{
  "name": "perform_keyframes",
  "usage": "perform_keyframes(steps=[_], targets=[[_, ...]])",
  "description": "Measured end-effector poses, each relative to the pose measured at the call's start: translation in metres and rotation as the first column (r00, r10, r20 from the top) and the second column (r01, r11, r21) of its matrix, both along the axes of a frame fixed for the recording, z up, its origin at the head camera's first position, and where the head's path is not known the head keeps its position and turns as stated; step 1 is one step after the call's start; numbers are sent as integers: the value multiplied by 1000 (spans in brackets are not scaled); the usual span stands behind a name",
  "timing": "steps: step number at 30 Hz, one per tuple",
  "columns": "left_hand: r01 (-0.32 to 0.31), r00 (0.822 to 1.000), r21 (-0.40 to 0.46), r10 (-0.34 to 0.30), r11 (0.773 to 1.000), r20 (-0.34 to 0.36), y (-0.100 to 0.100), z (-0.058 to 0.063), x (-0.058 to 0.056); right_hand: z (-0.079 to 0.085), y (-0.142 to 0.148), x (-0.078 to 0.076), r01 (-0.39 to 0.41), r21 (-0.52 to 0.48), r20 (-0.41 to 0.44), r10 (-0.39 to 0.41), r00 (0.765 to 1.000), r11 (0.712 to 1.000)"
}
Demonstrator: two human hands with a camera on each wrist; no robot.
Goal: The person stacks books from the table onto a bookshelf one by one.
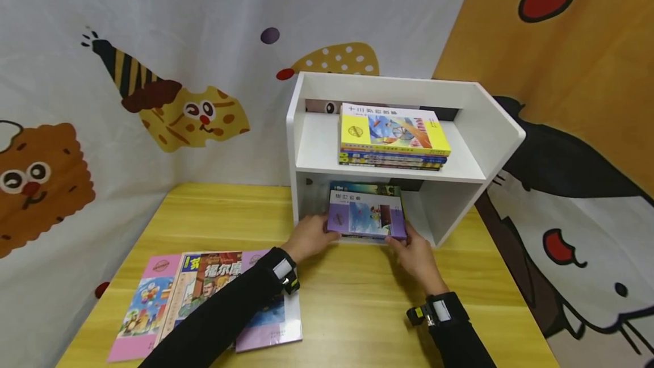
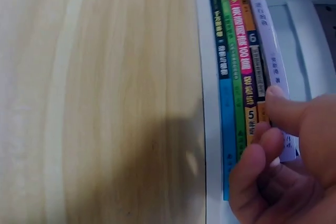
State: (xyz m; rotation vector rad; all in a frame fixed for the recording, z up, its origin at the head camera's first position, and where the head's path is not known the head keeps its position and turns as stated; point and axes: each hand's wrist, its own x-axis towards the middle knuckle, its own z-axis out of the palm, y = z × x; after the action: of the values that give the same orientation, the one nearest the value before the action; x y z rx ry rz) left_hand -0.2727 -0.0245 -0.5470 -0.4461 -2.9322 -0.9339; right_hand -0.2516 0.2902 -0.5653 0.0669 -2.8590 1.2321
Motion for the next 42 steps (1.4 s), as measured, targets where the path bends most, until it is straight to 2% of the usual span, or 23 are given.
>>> perform_keyframes(steps=[5, 9, 15, 19, 23, 27, 30, 34, 37, 40, 42], targets=[[-49, 998, 1, 49, 999, -26, 4, -2, -1, 1, -4, -6, 49, 71, -35, -47, 998, 996], [-78, 996, 15, 79, 997, -39, 7, -3, 0, 1, -8, -8, 59, 81, -39, -56, 998, 995], [-87, 995, 10, 88, 996, -57, 10, 2, 1, 2, -8, -10, 43, 57, -70, -39, 997, 997], [-82, 995, 6, 83, 997, -63, 10, 3, 2, 4, -8, -11, 44, 38, -54, -42, 998, 998], [-55, 996, 26, 57, 998, -75, 7, 6, 8, 4, -12, -4, 66, 27, -54, -65, 996, 997], [-8, 996, 60, 13, 998, -88, 1, 16, 25, 3, -19, 10, 122, 24, -101, -119, 988, 992], [32, 993, 89, -21, 996, -118, -11, 31, 43, 3, -29, 23, 164, -23, -161, -166, 973, 986], [67, 991, 42, -61, 997, -119, -40, 54, 63, 7, -43, 39, 148, -120, -178, -168, 969, 982], [94, 994, -28, -96, 995, -51, -68, 65, 71, 8, -52, 51, 113, -186, -115, -136, 984, 976], [131, 990, -60, -128, 990, 54, -96, 68, 72, 7, -61, 62, 79, -261, -49, -95, 994, 962], [129, 987, -78, -120, 989, 111, -113, 65, 71, 6, -68, 70, 54, -299, -21, -63, 998, 953]])
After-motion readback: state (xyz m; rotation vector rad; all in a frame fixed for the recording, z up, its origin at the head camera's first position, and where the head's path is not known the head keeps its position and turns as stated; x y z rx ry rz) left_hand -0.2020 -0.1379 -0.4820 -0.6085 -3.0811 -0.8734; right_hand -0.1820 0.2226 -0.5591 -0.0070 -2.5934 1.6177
